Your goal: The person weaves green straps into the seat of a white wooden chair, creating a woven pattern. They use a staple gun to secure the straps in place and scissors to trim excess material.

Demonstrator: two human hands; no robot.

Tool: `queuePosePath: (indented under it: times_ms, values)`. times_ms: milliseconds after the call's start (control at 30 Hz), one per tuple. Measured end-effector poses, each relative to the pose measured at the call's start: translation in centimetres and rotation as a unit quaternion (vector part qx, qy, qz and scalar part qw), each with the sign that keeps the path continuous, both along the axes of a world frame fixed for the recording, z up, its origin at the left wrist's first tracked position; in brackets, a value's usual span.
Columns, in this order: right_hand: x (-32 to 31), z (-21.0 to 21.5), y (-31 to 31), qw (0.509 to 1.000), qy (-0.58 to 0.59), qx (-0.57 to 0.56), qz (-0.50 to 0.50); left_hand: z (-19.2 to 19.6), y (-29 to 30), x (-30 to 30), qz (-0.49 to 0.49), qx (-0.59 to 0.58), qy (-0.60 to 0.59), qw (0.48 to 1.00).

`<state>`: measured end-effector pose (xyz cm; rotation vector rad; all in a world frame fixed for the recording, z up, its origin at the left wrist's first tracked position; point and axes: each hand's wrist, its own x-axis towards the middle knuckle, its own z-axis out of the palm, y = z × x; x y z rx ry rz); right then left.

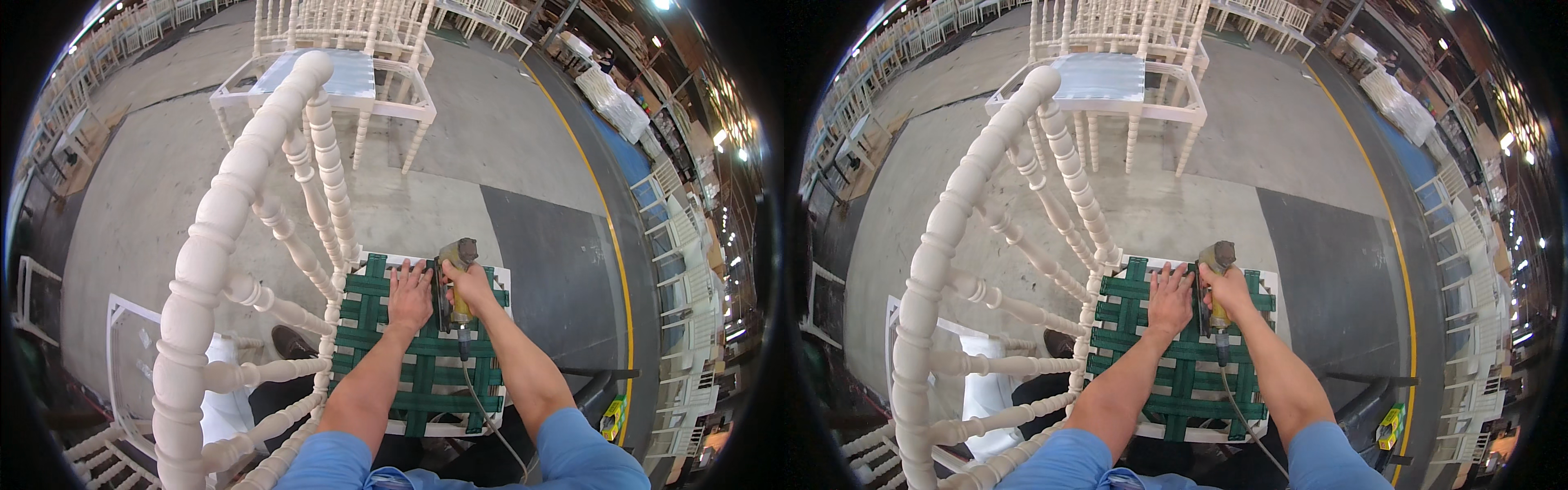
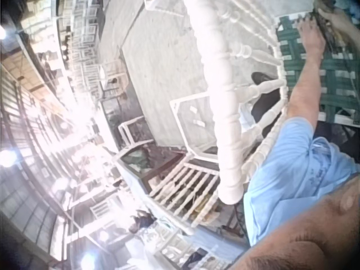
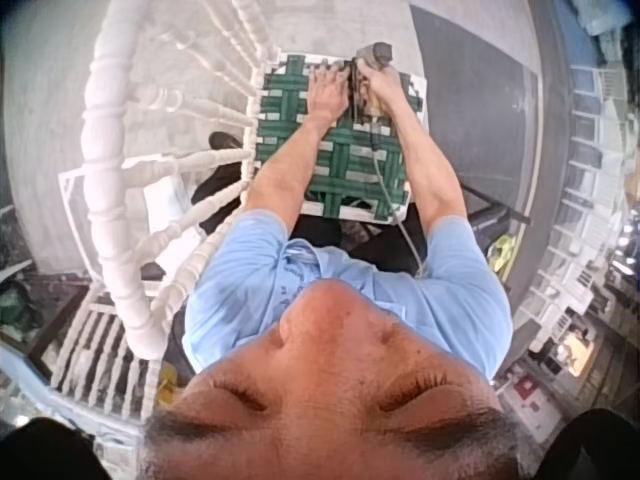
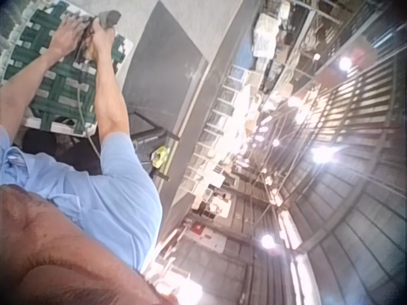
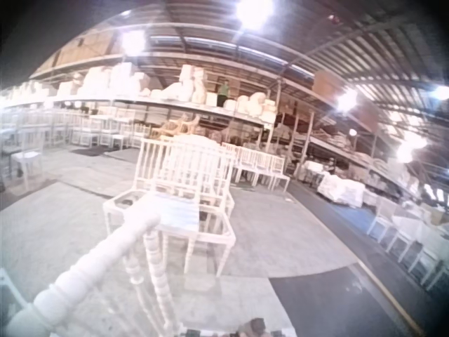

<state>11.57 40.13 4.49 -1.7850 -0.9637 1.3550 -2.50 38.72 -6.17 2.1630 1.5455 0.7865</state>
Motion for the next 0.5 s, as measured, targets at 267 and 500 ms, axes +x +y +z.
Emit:
queuePosePath:
  times_ms: [267,500]
  values:
    - [-0.7,-0.17,0.12,1.0,-0.002,0.0,0.025,0.0,0.03,-0.14,0.007,-0.016,-0.024,1.0]
    - [-1.0,-0.35,-0.16,0.999,-0.03,-0.009,0.02,0.16,-0.07,-0.22,0.016,0.025,-0.043,0.999]
